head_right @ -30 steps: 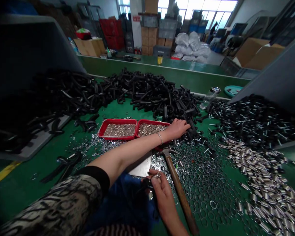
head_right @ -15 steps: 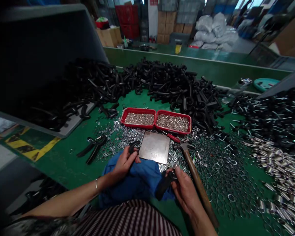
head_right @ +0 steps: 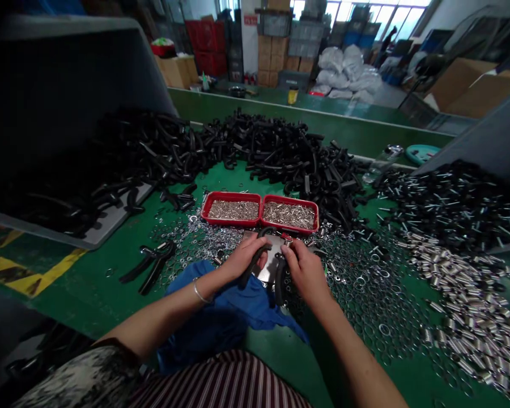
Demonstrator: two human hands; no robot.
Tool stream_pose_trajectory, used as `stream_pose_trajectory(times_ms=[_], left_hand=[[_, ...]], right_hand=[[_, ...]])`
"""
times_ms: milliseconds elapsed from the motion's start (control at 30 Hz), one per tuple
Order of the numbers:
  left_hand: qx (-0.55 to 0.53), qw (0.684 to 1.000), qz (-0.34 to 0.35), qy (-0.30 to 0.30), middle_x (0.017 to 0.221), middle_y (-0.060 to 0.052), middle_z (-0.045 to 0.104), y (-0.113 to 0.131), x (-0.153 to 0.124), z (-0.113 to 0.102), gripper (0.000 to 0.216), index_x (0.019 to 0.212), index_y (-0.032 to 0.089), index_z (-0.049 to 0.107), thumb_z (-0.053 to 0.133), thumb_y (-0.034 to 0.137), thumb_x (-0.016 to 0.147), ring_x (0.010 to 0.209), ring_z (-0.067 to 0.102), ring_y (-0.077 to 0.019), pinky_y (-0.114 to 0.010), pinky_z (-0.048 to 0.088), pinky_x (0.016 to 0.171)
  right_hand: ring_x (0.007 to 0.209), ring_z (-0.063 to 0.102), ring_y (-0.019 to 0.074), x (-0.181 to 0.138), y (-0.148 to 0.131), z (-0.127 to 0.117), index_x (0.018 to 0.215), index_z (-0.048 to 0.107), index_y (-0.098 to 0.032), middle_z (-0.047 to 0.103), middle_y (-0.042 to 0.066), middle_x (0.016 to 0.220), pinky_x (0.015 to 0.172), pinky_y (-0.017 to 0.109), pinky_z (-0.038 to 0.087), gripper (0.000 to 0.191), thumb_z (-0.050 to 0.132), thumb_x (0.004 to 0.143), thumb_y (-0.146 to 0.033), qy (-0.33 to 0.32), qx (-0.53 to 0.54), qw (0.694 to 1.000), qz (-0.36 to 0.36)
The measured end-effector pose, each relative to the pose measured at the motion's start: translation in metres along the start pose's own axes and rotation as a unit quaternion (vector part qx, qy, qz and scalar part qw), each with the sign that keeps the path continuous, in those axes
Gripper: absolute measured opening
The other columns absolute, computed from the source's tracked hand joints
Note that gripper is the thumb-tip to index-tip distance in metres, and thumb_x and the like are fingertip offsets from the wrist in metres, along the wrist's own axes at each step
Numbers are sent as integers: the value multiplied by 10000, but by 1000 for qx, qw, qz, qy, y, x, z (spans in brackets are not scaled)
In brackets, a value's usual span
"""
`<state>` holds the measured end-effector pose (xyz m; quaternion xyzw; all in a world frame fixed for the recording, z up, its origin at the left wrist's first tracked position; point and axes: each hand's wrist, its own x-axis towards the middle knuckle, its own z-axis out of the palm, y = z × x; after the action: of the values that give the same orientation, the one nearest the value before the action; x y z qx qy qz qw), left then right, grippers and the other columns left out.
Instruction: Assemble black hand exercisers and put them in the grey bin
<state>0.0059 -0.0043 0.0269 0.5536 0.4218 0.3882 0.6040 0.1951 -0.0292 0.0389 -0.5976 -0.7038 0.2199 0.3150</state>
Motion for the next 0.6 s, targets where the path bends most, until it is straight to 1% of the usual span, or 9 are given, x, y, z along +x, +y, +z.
stream_pose_trajectory(times_ms=[67, 133, 267, 333, 467, 600], left_hand=[[-18, 1000, -19, -13, 497, 42, 532, -6, 5, 7, 366, 994, 174, 538, 325, 471, 999, 474, 509, -141, -246, 394, 526], [-15, 1000, -22, -15, 469, 50, 507, -12, 7, 9, 401, 1001, 174, 550, 313, 497, 1004, 447, 481, -138, -245, 382, 518], [25, 999, -27, -15, 450, 44, 487, -19, 7, 6, 424, 931, 179, 579, 323, 510, 1003, 468, 498, -150, -259, 403, 558], [43, 999, -20, -15, 459, 35, 494, -21, 6, 5, 449, 909, 179, 592, 314, 519, 1005, 495, 517, -161, -272, 417, 582], [60, 998, -15, -6, 450, 50, 469, -21, 6, 9, 457, 957, 179, 583, 303, 537, 1007, 475, 499, -159, -274, 404, 565], [80, 997, -6, -3, 451, 60, 448, -19, 5, 17, 479, 896, 180, 541, 287, 571, 1005, 449, 486, -141, -257, 388, 539]], right_hand=[[645, 561, 171, 4, 1, -1, 880, 556, -222, 608, 5, 734, 643, 272, 364, 278, 461, 988, -459, -8, -22, 1000, -13], [638, 568, 175, 7, 3, 0, 866, 545, -225, 610, 8, 721, 636, 271, 368, 282, 452, 992, -459, -17, -28, 999, -20], [626, 575, 178, 9, 6, 4, 824, 513, -232, 614, 11, 705, 622, 267, 374, 293, 441, 996, -458, -22, -33, 999, -22], [625, 579, 183, 10, 6, 5, 827, 512, -232, 620, 16, 708, 623, 269, 374, 286, 440, 995, -453, -22, -43, 999, -23], [605, 573, 186, 12, 6, 5, 805, 502, -232, 610, 18, 684, 615, 276, 369, 294, 438, 994, -448, -39, -54, 997, -30], [613, 571, 179, 13, 8, 8, 824, 512, -227, 620, 22, 716, 625, 278, 374, 291, 437, 996, -449, -18, -46, 998, -30]])
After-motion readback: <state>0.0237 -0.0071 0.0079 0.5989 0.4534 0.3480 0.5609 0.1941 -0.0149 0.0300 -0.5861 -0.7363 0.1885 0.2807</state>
